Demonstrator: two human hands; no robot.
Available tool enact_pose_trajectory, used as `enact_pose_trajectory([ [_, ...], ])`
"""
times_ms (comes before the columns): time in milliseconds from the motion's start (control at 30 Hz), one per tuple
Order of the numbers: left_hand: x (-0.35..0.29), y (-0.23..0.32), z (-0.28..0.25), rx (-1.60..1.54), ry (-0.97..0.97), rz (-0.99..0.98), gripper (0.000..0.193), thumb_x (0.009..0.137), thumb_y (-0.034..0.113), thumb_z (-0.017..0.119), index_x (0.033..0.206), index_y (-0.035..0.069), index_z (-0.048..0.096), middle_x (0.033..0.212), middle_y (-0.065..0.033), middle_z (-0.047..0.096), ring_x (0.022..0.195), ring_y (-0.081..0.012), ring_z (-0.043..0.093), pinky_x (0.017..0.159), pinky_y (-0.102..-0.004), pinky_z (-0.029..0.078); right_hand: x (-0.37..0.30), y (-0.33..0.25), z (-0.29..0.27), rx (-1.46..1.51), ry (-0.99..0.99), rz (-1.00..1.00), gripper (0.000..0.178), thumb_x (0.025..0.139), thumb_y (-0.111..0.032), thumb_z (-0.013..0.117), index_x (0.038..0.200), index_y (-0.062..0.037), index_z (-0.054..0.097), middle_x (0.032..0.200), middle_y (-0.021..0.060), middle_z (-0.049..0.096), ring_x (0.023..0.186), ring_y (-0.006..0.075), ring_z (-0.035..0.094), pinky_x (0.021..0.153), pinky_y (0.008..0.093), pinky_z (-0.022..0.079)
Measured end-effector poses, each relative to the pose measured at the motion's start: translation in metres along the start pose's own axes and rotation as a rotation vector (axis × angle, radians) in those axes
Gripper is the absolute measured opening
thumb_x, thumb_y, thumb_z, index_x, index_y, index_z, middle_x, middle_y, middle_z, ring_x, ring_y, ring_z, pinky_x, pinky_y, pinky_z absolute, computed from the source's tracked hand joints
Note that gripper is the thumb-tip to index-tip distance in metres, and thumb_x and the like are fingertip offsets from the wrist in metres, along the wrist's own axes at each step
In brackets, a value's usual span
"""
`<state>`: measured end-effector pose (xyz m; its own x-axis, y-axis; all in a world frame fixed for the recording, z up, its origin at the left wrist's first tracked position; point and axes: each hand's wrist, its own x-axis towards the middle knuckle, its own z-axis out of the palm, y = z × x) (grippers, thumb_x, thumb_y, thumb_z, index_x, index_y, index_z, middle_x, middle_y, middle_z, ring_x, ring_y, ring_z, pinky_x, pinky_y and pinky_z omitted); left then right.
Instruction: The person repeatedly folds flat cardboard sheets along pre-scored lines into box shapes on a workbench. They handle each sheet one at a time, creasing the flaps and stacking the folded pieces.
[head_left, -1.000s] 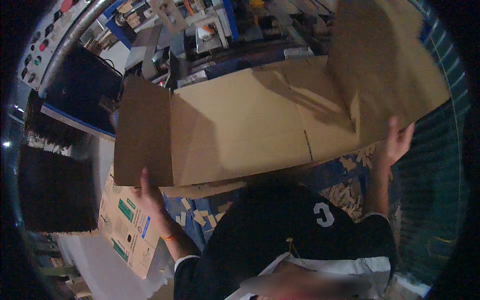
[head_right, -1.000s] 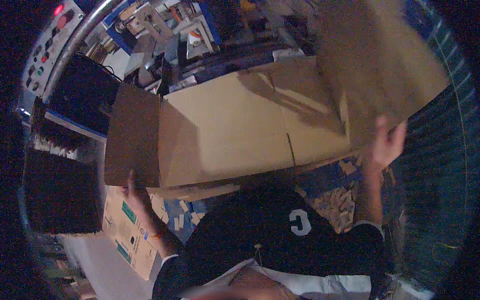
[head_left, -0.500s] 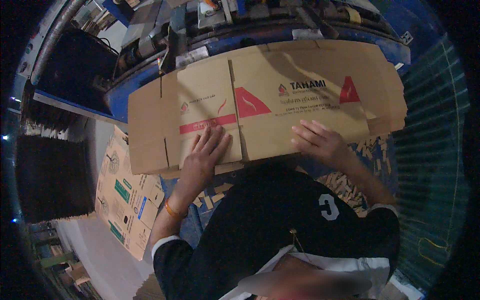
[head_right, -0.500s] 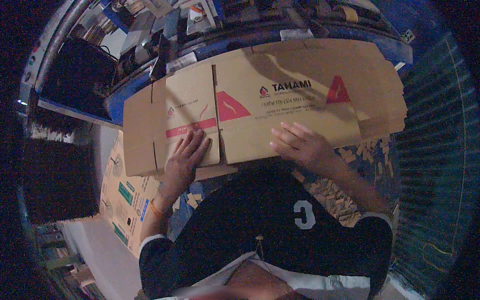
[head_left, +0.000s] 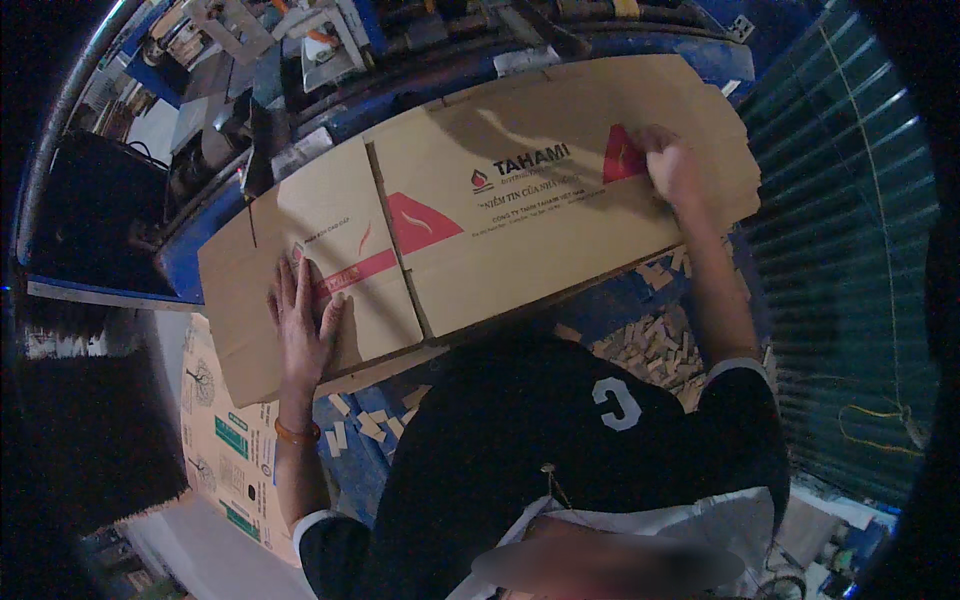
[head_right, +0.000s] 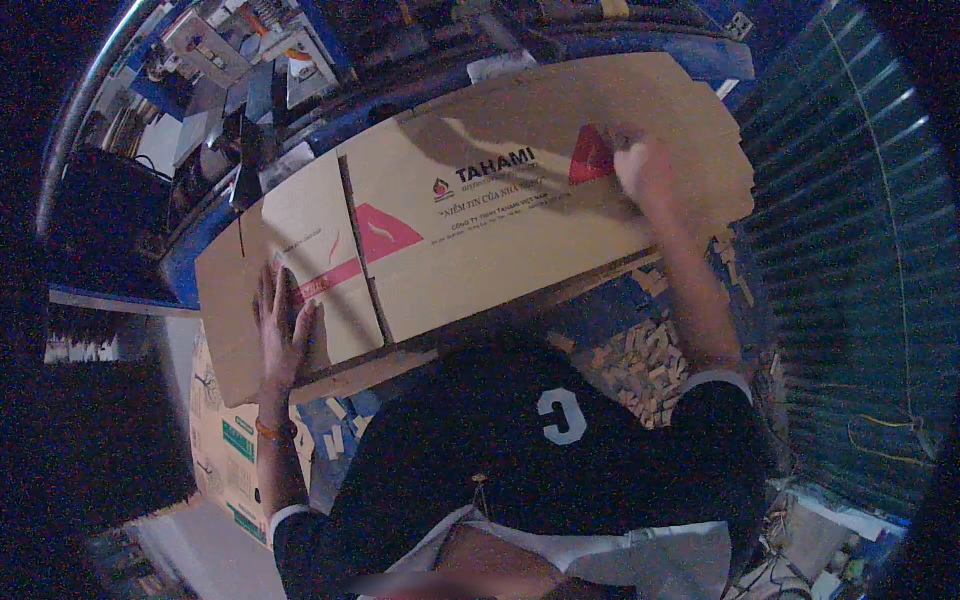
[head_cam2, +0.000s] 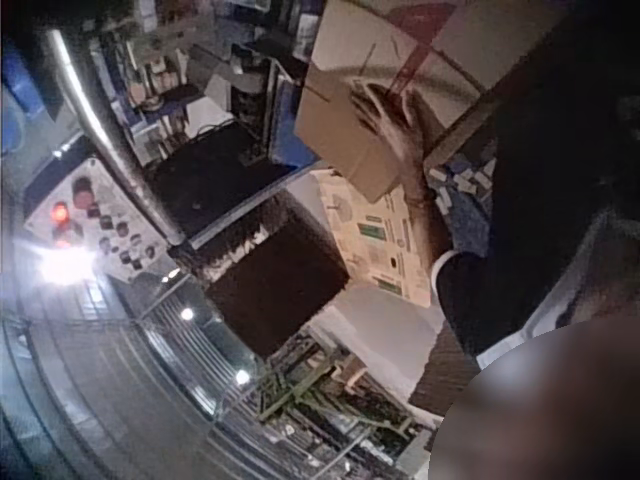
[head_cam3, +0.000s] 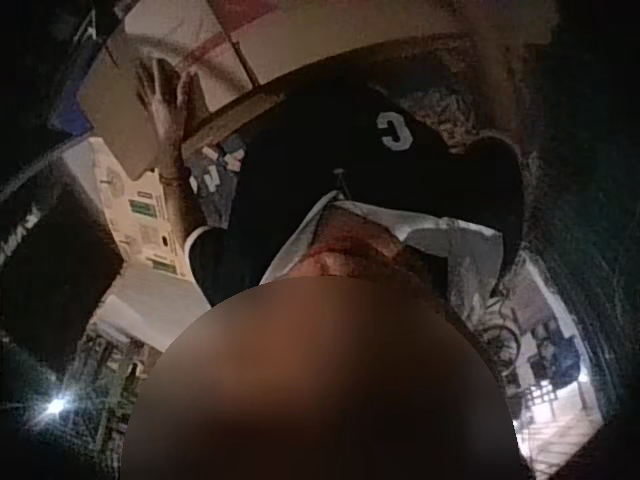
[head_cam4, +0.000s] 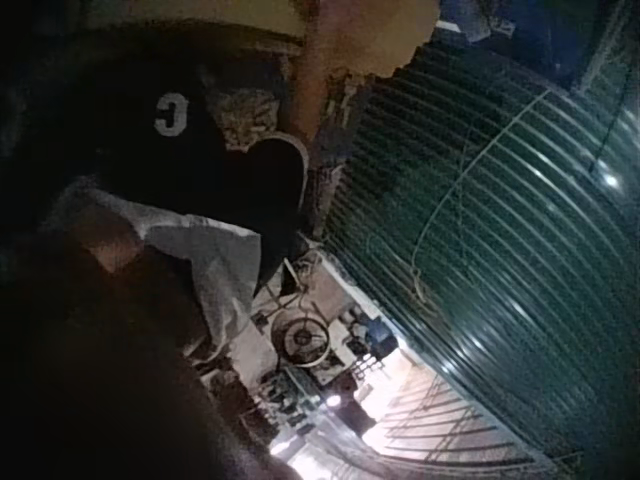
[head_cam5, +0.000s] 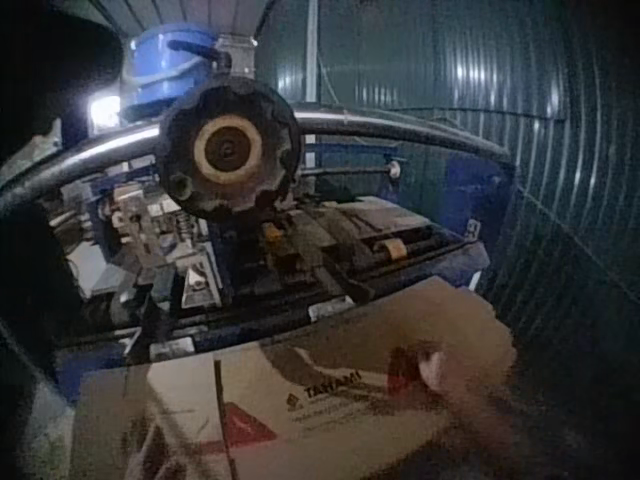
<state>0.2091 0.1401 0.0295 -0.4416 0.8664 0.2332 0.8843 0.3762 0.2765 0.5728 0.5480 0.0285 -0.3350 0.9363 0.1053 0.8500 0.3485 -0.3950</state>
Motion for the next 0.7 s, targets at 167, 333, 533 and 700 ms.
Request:
enact_pose_trajectory([
  [167, 0.002, -0.004, -0.001, -0.094, -0.029, 0.013, 0.072, 0.086, 0.033, 0.061, 0.144, 0.007, 0.028, 0.148, -0.0237, 0.024, 0.138, -0.0392, 0.020, 0.111, -0.0497, 0.017, 0.025, 0.001, 0.025, 0.367, -0.010, 0.043, 0.037, 0.093, -0.034, 0.049, 0.113, -0.0060, 0.063, 0.110, 0.0189, 0.063, 0.104, 0.0347, 0.060, 0.089, 0.0390, 0.046],
  [333, 0.006, 0.004, -0.005, -0.045, -0.010, 0.017, 0.070, 0.086, 0.035, 0.061, 0.143, 0.006, 0.031, 0.148, -0.0243, 0.023, 0.137, -0.0414, 0.021, 0.111, -0.0487, 0.021, 0.012, -0.006, 0.036, 0.118, 0.126, -0.089, 0.036, 0.093, -0.033, 0.048, 0.115, -0.0080, 0.063, 0.110, 0.0176, 0.064, 0.102, 0.0350, 0.060, 0.088, 0.0383, 0.046],
  [533, 0.003, 0.009, 0.003, 0.038, -0.035, -0.070, 0.068, 0.091, 0.037, 0.054, 0.145, 0.007, 0.026, 0.150, -0.0231, 0.021, 0.139, -0.0418, 0.017, 0.111, -0.0469, 0.021, 0.014, -0.017, 0.021, 0.127, 0.031, -0.053, 0.033, 0.094, -0.030, 0.048, 0.113, -0.0075, 0.063, 0.114, 0.0220, 0.059, 0.103, 0.0374, 0.057, 0.088, 0.0411, 0.043],
  [700, 0.006, 0.012, -0.005, 0.067, -0.037, -0.143, 0.071, 0.089, 0.040, 0.055, 0.144, 0.007, 0.027, 0.150, -0.0244, 0.018, 0.138, -0.0438, 0.017, 0.112, -0.0516, 0.015, -0.006, -0.046, -0.007, -0.212, -0.113, -0.431, 0.041, 0.089, -0.030, 0.055, 0.125, -0.0110, 0.056, 0.136, 0.0195, 0.044, 0.124, 0.0373, 0.042, 0.101, 0.0421, 0.035],
])
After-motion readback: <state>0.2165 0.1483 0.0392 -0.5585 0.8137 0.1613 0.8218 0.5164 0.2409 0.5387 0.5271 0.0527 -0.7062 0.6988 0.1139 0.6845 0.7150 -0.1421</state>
